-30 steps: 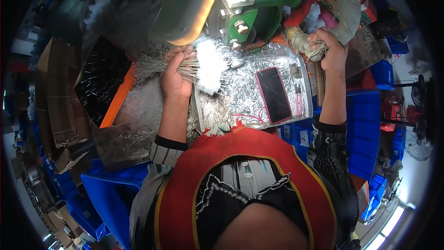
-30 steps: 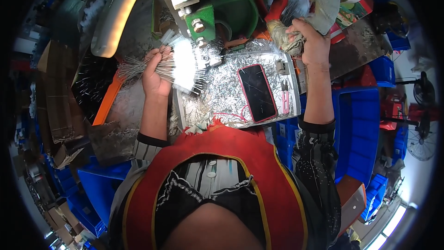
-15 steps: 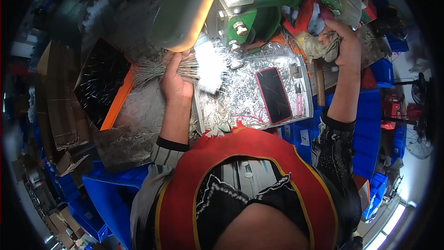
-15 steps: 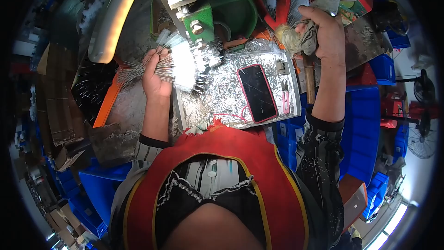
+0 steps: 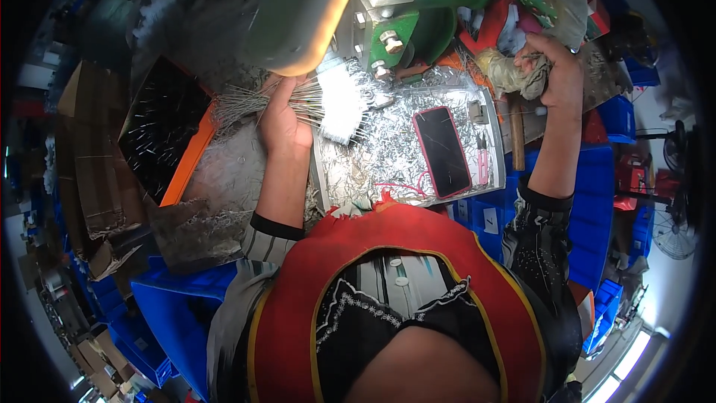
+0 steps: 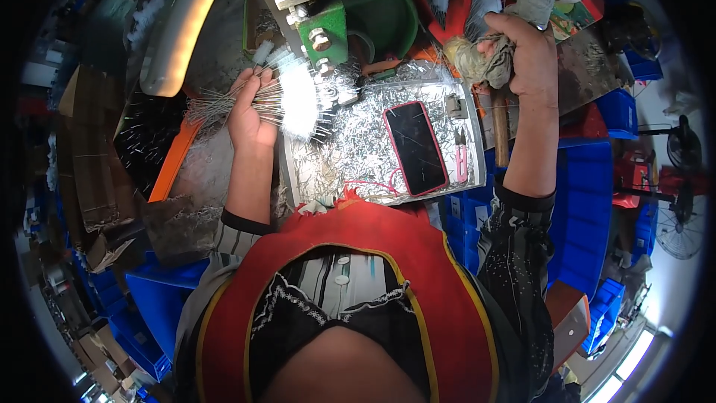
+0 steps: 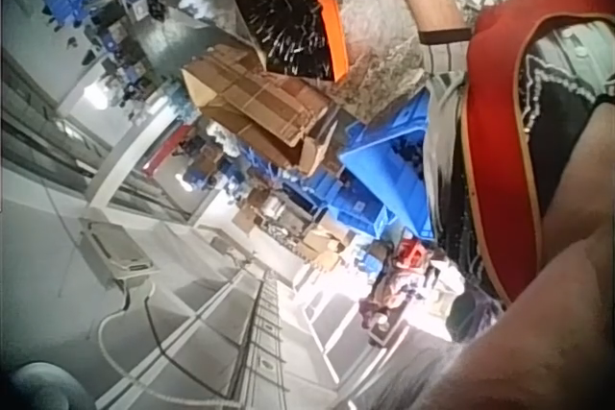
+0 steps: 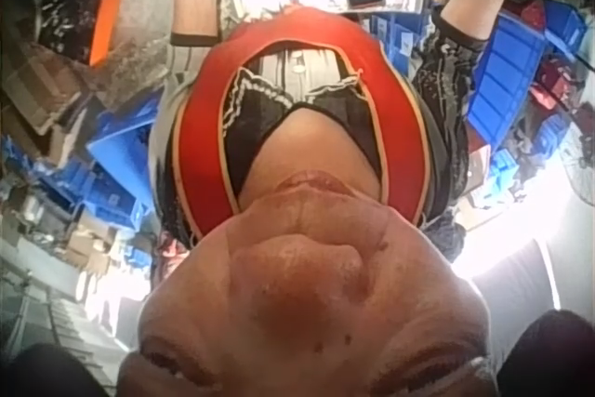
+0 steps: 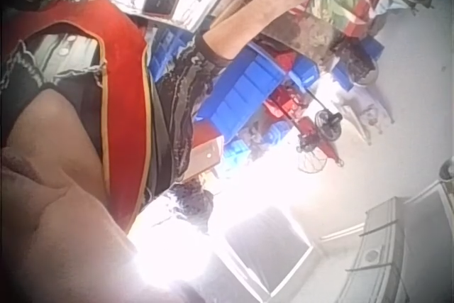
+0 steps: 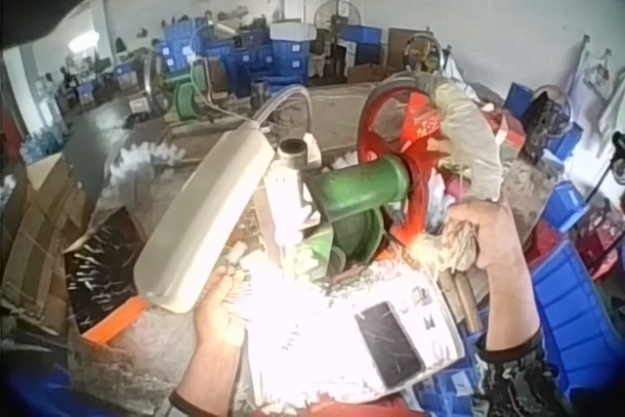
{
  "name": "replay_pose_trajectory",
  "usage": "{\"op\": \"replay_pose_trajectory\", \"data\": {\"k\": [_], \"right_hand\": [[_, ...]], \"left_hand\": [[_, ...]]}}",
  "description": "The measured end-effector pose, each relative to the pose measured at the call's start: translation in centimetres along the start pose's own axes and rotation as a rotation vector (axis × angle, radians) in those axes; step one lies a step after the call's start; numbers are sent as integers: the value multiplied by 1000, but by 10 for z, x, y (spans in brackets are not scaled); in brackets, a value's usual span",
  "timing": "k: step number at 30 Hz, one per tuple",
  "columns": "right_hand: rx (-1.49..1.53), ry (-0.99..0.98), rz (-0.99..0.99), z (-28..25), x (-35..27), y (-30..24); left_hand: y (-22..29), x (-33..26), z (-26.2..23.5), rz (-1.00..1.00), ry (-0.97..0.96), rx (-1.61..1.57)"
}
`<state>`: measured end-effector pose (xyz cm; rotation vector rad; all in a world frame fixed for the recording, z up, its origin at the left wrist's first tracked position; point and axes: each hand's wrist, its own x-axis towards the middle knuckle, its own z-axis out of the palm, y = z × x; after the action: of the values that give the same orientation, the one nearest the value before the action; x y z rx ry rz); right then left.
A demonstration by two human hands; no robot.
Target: The recorder is assembling white bottle brushes by inserting the wire stems into a crimping machine and organizing the completed brushes into bins.
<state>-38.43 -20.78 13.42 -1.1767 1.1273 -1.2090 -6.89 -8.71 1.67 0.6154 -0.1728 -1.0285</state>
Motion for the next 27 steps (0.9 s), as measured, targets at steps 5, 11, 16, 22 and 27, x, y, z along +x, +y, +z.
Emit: {"op": "replay_pose_trajectory", "data": {"k": [5,11,16,22,27], "right_hand": [[9,25,-59,-2,0,16],[35,-50,-227,-8,7,31],[28,-11,-226,5,-2,22],[74,-55,-541,18,-3,76],[143,-133,-302,12,-4,54]], "left_hand": [[0,0,-2,9,33,10],[-1,1,-7,7,52,34],[0,-1,-9,18,83,43],[-2,4,-7,-29,59,61],[0,6,-17,-8,71,33]]}}
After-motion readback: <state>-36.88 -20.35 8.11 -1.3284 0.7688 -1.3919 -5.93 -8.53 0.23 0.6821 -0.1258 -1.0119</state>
